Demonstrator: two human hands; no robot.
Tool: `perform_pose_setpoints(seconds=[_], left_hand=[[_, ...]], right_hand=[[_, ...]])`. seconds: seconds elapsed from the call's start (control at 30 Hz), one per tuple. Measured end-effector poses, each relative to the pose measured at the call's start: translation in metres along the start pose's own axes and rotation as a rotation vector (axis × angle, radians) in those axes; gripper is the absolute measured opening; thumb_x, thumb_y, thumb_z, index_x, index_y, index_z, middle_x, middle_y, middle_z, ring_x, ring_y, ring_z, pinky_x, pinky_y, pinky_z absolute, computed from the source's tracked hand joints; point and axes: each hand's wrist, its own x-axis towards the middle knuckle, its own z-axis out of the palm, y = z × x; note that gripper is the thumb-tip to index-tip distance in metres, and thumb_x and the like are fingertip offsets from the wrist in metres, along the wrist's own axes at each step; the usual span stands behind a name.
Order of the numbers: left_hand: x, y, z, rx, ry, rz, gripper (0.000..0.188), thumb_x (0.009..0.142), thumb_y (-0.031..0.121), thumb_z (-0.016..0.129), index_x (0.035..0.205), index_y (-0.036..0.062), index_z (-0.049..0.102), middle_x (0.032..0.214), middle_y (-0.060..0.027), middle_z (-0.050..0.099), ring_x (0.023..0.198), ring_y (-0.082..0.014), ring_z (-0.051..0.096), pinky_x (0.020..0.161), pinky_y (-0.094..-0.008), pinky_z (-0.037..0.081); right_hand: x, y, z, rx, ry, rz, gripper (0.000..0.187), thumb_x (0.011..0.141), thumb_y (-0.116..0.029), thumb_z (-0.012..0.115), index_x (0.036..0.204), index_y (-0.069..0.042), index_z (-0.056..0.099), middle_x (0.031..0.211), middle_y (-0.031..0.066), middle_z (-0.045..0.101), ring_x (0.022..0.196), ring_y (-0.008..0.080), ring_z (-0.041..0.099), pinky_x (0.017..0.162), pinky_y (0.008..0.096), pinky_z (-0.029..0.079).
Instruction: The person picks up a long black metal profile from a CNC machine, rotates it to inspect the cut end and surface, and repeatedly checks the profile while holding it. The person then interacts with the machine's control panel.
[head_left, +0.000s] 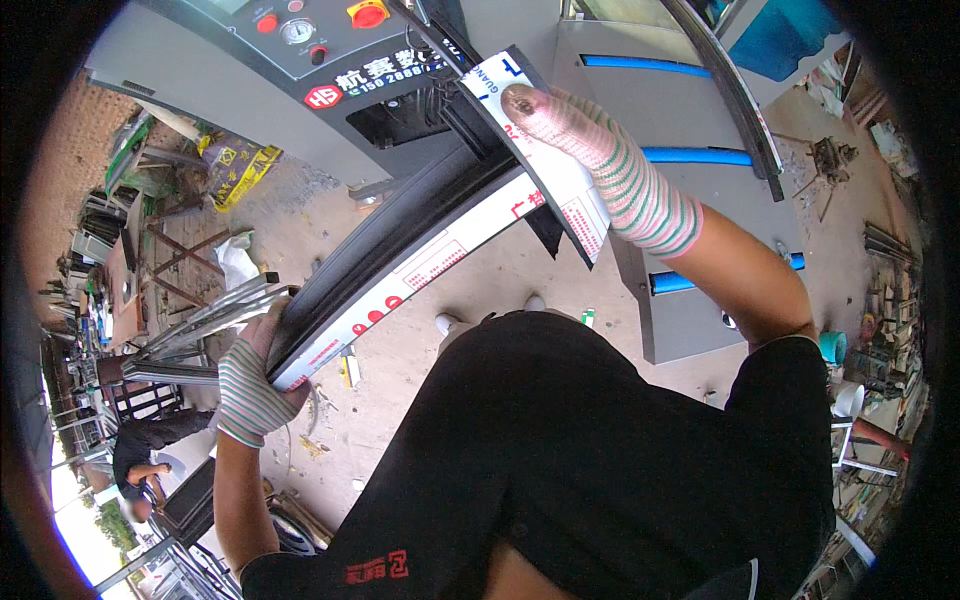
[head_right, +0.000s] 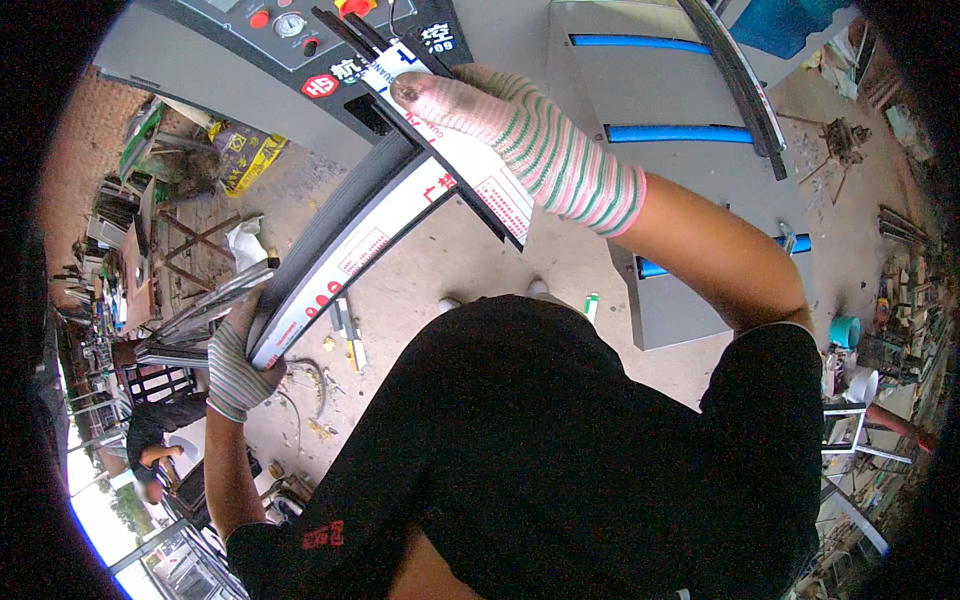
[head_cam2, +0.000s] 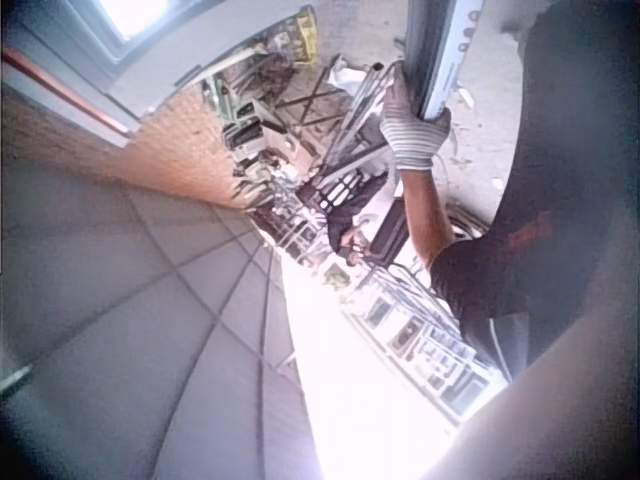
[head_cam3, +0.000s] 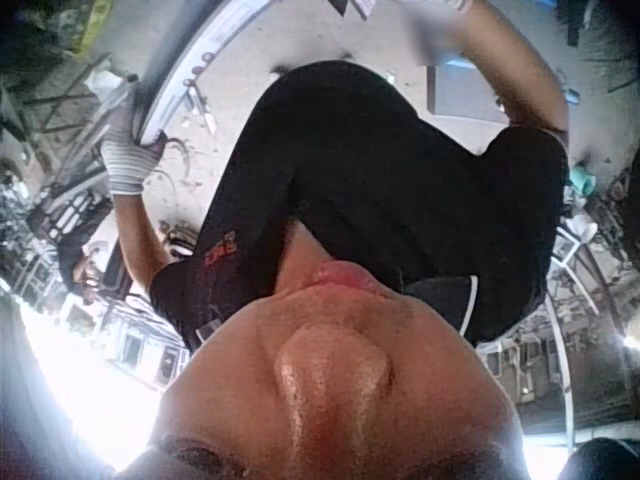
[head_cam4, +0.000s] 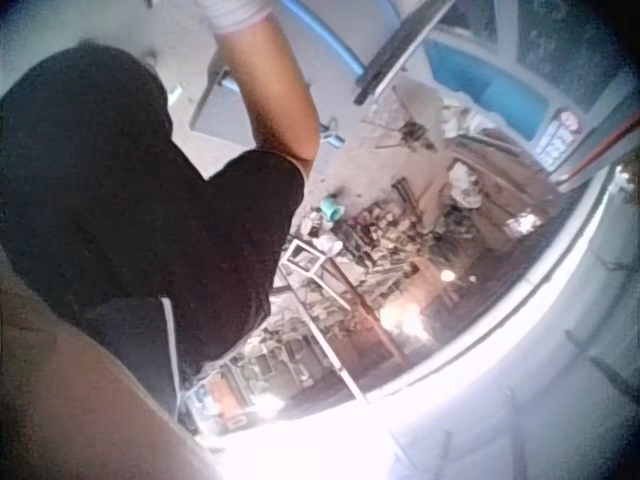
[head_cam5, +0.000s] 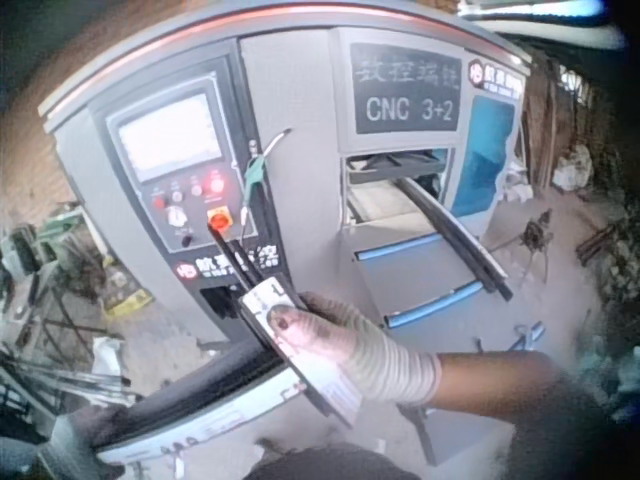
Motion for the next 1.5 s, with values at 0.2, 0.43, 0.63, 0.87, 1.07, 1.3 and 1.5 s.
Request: perform_pose_setpoints(seconds=[0.2, 0.43, 0.63, 0.87, 1.07, 1.3, 1.5], left_hand=[[0.000, 0.002, 0.000, -0.041, -0.028, -0.019, 0.093, 0.060, 0.015, 0.072, 0.149, 0.0036, 0.048, 0.116, -0.0233, 0.066, 0.105, -0.0415, 0.066, 0.094, -0.0445, 0.055], [0.005, 0.007, 0.000, -0.057, -0.034, -0.006, 0.089, 0.064, 0.019, 0.069, 0.150, 0.0055, 0.049, 0.108, -0.0227, 0.067, 0.097, -0.0400, 0.068, 0.090, -0.0430, 0.056], [0.003, 0.014, -0.004, -0.103, -0.158, -0.150, 0.081, 0.071, 0.018, 0.066, 0.147, -0.0034, 0.049, 0.127, -0.0279, 0.065, 0.117, -0.0411, 0.065, 0.106, -0.0439, 0.049], [0.005, 0.007, 0.007, -0.076, -0.056, -0.017, 0.089, 0.066, 0.019, 0.069, 0.151, 0.0068, 0.047, 0.103, -0.0252, 0.065, 0.094, -0.0436, 0.066, 0.087, -0.0466, 0.055], [-0.002, -0.002, 0.021, -0.124, -0.005, 0.028, 0.085, 0.068, 0.021, 0.071, 0.147, 0.0000, 0.049, 0.102, -0.0257, 0.063, 0.091, -0.0418, 0.065, 0.086, -0.0460, 0.054], [-0.009, -0.007, 0.045, -0.330, -0.077, -0.092, 0.078, 0.074, 0.020, 0.071, 0.146, -0.0016, 0.048, 0.116, -0.0263, 0.066, 0.108, -0.0407, 0.068, 0.097, -0.0444, 0.053], [-0.007, 0.001, 0.048, -0.467, -0.121, -0.116, 0.080, 0.075, 0.017, 0.066, 0.149, -0.0039, 0.045, 0.119, -0.0234, 0.066, 0.107, -0.0332, 0.068, 0.098, -0.0399, 0.053]], right_hand=[[0.003, -0.001, 0.001, -0.015, 0.022, 0.033, 0.059, 0.095, -0.051, 0.072, 0.128, -0.002, 0.067, 0.104, 0.0062, 0.071, 0.099, 0.0130, 0.069, 0.085, 0.0254, 0.056], [0.000, -0.005, -0.002, -0.144, 0.050, 0.045, 0.076, 0.091, -0.059, 0.074, 0.129, 0.006, 0.062, 0.103, 0.0125, 0.071, 0.094, 0.0159, 0.072, 0.079, 0.0264, 0.059], [0.007, -0.003, -0.004, -0.132, 0.016, -0.005, 0.077, 0.088, -0.060, 0.076, 0.126, 0.006, 0.064, 0.097, 0.0113, 0.072, 0.087, 0.0168, 0.073, 0.072, 0.0255, 0.060], [0.009, -0.011, -0.003, -0.199, 0.031, 0.002, 0.072, 0.088, -0.062, 0.075, 0.112, 0.005, 0.071, 0.087, 0.0084, 0.071, 0.082, 0.0154, 0.072, 0.069, 0.0240, 0.058], [0.011, -0.024, 0.001, -0.283, -0.002, -0.049, 0.069, 0.086, -0.065, 0.074, 0.109, -0.001, 0.075, 0.082, 0.0061, 0.069, 0.076, 0.0138, 0.068, 0.066, 0.0255, 0.055], [0.014, -0.042, -0.003, -0.404, -0.140, -0.113, 0.077, 0.088, -0.070, 0.069, 0.121, -0.001, 0.071, 0.089, 0.0104, 0.071, 0.085, 0.0159, 0.071, 0.070, 0.0256, 0.056], [0.021, -0.043, -0.007, -0.446, -0.140, -0.089, 0.077, 0.086, -0.073, 0.069, 0.119, -0.004, 0.073, 0.083, 0.0105, 0.070, 0.075, 0.0152, 0.071, 0.061, 0.0232, 0.054]])
